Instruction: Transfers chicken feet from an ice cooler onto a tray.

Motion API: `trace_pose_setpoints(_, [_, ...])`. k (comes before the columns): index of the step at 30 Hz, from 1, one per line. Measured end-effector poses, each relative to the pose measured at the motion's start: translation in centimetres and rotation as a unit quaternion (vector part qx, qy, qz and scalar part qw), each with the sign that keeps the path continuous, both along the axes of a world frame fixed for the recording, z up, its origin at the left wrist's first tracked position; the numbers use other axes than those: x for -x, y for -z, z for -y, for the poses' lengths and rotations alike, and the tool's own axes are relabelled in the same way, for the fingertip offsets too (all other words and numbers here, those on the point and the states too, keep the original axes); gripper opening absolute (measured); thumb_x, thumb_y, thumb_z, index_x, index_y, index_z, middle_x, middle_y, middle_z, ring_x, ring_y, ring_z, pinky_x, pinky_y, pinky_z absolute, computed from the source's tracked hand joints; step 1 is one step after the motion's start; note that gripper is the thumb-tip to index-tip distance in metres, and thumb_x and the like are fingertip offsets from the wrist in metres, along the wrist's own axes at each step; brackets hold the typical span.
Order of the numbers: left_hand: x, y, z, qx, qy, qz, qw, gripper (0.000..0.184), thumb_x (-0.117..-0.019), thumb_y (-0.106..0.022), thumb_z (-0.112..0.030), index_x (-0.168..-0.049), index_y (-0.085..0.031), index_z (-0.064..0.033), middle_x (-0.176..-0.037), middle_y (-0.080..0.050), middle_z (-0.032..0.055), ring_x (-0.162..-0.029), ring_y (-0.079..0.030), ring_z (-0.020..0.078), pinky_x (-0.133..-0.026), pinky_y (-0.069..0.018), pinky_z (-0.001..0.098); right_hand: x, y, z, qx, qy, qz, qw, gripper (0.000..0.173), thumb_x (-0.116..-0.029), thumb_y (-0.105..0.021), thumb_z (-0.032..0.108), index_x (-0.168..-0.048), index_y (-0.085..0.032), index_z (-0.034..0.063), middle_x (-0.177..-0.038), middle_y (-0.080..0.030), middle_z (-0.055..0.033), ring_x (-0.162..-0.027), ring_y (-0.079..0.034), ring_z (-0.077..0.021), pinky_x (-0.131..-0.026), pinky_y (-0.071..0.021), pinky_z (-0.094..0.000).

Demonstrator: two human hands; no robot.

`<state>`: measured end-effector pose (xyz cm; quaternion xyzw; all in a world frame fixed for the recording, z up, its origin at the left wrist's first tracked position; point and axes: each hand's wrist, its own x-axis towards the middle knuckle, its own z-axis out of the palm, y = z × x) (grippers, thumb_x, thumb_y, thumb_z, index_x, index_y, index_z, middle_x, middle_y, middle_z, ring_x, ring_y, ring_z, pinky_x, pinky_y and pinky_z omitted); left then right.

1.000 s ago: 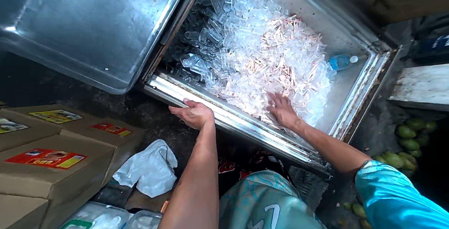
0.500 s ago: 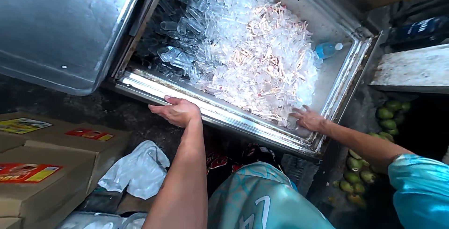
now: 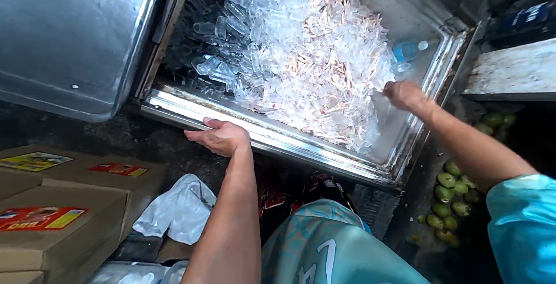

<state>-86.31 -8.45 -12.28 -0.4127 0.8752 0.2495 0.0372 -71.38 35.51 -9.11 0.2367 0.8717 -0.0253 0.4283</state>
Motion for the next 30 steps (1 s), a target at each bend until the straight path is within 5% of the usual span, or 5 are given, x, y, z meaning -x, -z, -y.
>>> trace_pose_setpoints(4, [0.1,0.3,0.2,-0.002,0.004,0.002,1.0,0.065,-0.1119,-0.032,-0.039,-0.162,-0.015,-0.0015,-0.156,-0.043,0.0245,-0.138,-0.053,0.0328,-0.112,-0.0457,0.0423,-6.1,4.4,7.9,0.103,0.165,0.024,0.981,0.045,-0.1068,-0.047,0.037,-0.133,-0.059,0.0014,-0.123,-0.066,-0.0258,-0.118,-0.063,-0.0435,-0.1,-0.0479,-0.0649])
trace_pose_setpoints(8, [0.2,0.0,0.0,-0.008,-0.008,0.0,1.0,0.064,-0.1117,-0.033,-0.04,-0.162,-0.018,-0.0027,-0.153,-0.047,0.0241,-0.134,-0.057,0.0335,-0.109,-0.0483,0.0444,-9.7,8.0,12.5,0.054,0.292,-0.087,0.951,0.049,-0.1086,-0.042,0.032,-0.146,-0.046,0.0017,-0.135,-0.062,-0.0215,-0.122,-0.063,-0.0367,-0.104,-0.0493,-0.0548])
trace_pose_setpoints(14, [0.4,-0.1,0.1,0.012,-0.01,-0.004,1.0,0.062,-0.1113,-0.038,-0.037,-0.159,-0.023,-0.0015,-0.15,-0.05,0.0232,-0.13,-0.06,0.0312,-0.105,-0.0521,0.0423,-9.1,9.2,12.7,0.05,0.496,-0.201,0.844,0.068,-0.0978,-0.067,0.041,-0.148,-0.039,0.005,-0.121,-0.066,-0.0256,-0.103,-0.069,-0.04,-0.087,-0.0559,-0.0598])
trace_pose_setpoints(21, [0.3,0.3,0.3,0.012,0.002,0.007,1.0,0.065,-0.1111,-0.038,-0.038,-0.16,-0.02,0.001,-0.15,-0.049,0.0255,-0.134,-0.057,0.0322,-0.109,-0.0491,0.0423,-9.6,8.0,12.5,0.085,0.457,-0.164,0.87,0.108,-0.0783,-0.088,0.036,-0.159,-0.021,0.0096,-0.131,-0.063,-0.0234,-0.118,-0.064,-0.0397,-0.101,-0.0511,-0.0594])
trace_pose_setpoints(30, [0.0,0.4,-0.1,0.02,-0.001,0.004,1.0,0.064,-0.1118,-0.034,-0.038,-0.16,-0.019,0.0016,-0.151,-0.049,0.0252,-0.135,-0.057,0.0305,-0.109,-0.0483,0.0398,-11.0,10.1,10.5,0.139,0.496,-0.152,0.844,0.093,-0.081,-0.083,0.035,-0.155,-0.034,0.0095,-0.133,-0.062,-0.0229,-0.12,-0.063,-0.0373,-0.101,-0.0501,-0.0593])
